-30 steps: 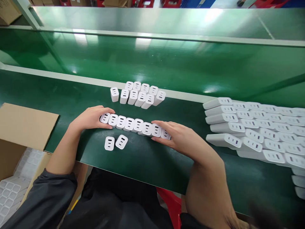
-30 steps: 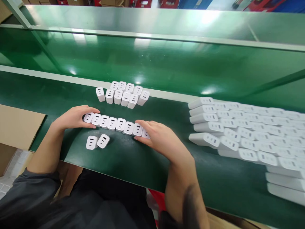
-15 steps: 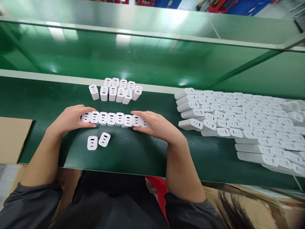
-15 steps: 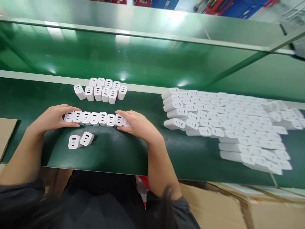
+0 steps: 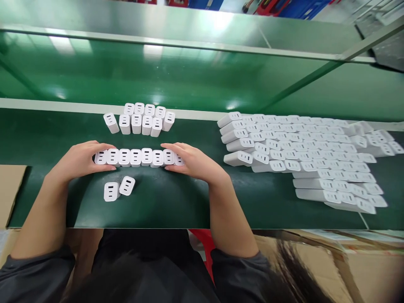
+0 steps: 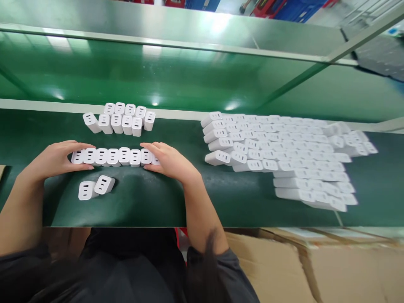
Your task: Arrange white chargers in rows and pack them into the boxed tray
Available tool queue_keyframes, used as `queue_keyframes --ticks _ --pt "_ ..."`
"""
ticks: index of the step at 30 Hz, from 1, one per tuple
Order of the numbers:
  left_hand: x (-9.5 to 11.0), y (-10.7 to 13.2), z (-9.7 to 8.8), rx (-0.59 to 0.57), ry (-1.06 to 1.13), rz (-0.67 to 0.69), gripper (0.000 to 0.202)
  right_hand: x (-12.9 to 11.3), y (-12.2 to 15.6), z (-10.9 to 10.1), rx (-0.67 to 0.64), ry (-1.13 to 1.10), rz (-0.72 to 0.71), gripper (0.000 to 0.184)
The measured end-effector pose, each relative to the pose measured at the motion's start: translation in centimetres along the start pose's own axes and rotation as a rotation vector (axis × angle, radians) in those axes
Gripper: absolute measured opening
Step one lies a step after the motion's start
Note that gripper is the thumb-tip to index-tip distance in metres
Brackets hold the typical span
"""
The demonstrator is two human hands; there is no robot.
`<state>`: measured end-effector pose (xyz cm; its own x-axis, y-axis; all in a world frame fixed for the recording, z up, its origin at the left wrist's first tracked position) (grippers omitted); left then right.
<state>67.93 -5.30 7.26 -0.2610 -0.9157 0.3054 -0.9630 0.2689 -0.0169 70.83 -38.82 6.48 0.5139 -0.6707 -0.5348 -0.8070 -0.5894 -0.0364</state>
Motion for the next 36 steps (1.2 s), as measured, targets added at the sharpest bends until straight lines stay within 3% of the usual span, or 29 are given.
queue_keyframes --ticks 21,29,36 --pt "0.4 0.1 -0.5 -0.071 -0.013 -0.039 0.071 0.8 0.4 -1.6 -0.091 -0.141 0.031 0.072" --pt "0.2 0.1 -0.5 -0.064 -0.011 -0.03 0.068 1.3 -0.4 -1.7 0.081 -0.28 0.062 0.043" --pt "0.3 -0.1 -0.4 -0.065 -0.025 -0.044 0.067 1.4 -1.1 -0.7 0.049 -0.329 0.003 0.037"
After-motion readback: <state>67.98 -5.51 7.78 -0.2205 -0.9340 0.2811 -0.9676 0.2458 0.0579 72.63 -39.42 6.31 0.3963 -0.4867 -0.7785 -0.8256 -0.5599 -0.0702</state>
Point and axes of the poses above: each hand's wrist, its own y-axis away from the middle knuckle, its own z-axis out of the palm, x = y × z, the point moved 2 cm from there along -y, towards the middle knuckle, and after that the axes turned 9 degrees about x, right-handed, at the moved point
